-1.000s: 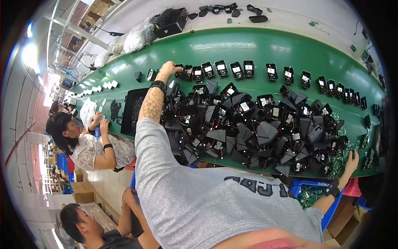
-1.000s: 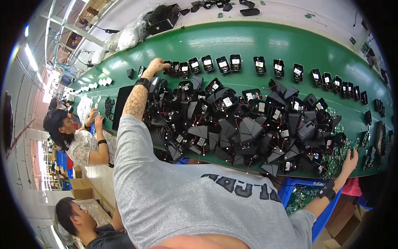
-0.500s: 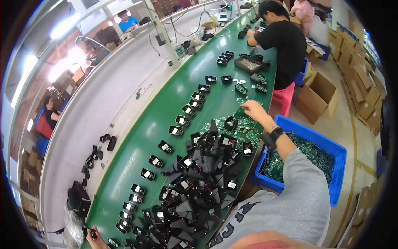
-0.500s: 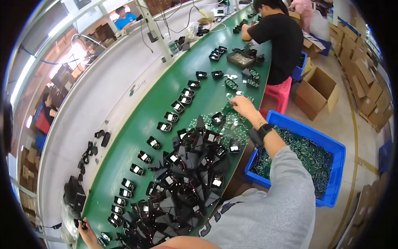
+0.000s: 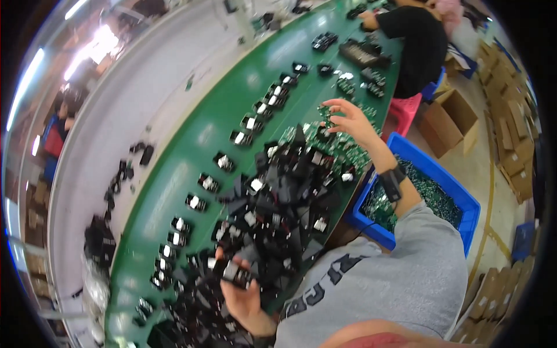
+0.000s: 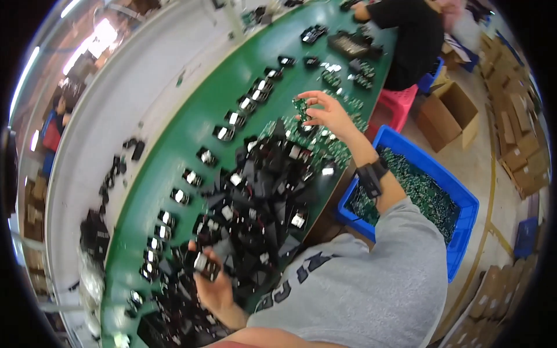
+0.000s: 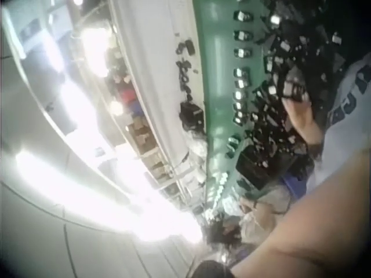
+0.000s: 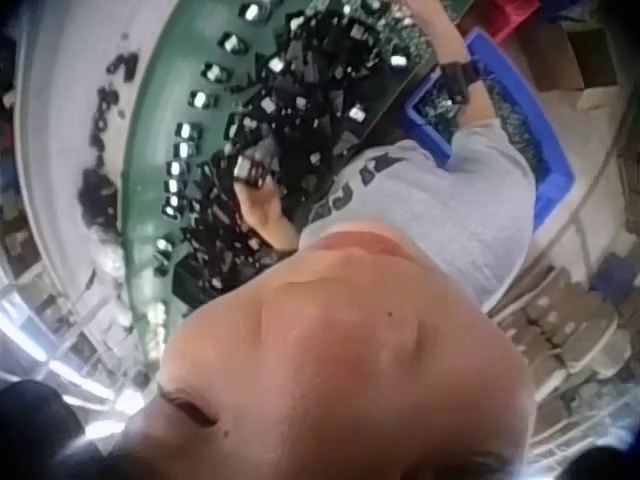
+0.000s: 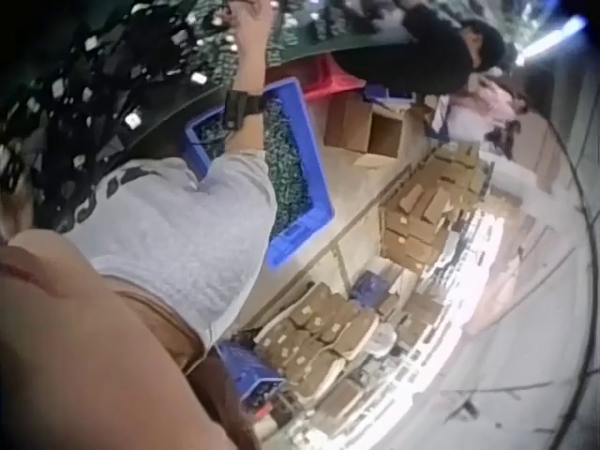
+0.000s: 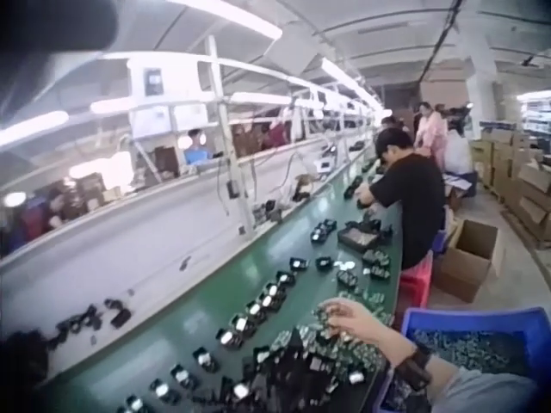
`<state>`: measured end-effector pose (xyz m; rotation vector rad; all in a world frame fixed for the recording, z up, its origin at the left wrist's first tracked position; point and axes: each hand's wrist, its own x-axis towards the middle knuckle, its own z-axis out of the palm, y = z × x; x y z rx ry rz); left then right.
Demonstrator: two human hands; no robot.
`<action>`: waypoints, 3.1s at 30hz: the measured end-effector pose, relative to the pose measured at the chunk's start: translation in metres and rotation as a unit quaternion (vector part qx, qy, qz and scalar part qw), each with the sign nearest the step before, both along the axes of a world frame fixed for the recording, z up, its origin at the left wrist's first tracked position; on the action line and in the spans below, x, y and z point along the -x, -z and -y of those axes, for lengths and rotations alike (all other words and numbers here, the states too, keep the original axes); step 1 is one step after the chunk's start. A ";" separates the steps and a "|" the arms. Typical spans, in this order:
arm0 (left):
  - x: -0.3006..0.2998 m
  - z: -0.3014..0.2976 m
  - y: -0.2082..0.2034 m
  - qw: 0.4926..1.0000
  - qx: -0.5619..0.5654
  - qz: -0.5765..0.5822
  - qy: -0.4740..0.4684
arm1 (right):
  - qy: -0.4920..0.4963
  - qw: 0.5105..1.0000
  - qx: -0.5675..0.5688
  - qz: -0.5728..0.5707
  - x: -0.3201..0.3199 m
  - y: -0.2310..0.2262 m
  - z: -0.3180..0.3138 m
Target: Assembling circuit boards into black plastic housings on a production assembly line.
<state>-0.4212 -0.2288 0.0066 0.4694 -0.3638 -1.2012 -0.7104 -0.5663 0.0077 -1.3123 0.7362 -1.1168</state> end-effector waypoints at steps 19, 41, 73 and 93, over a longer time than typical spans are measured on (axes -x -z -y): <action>0.034 0.049 0.004 0.993 -0.117 0.036 0.004 | -0.288 0.956 0.027 0.055 -0.110 0.017 -0.154; 0.031 0.048 0.006 0.991 -0.062 0.075 0.088 | -0.255 0.941 0.219 -0.037 -0.116 0.025 -0.151; 0.030 0.051 0.009 0.965 -0.137 0.192 -0.116 | -0.153 0.910 0.385 -0.014 -0.121 0.017 -0.160; 0.030 0.045 0.001 0.955 -0.118 0.270 -0.043 | -0.166 0.870 0.457 -0.083 -0.117 0.004 -0.155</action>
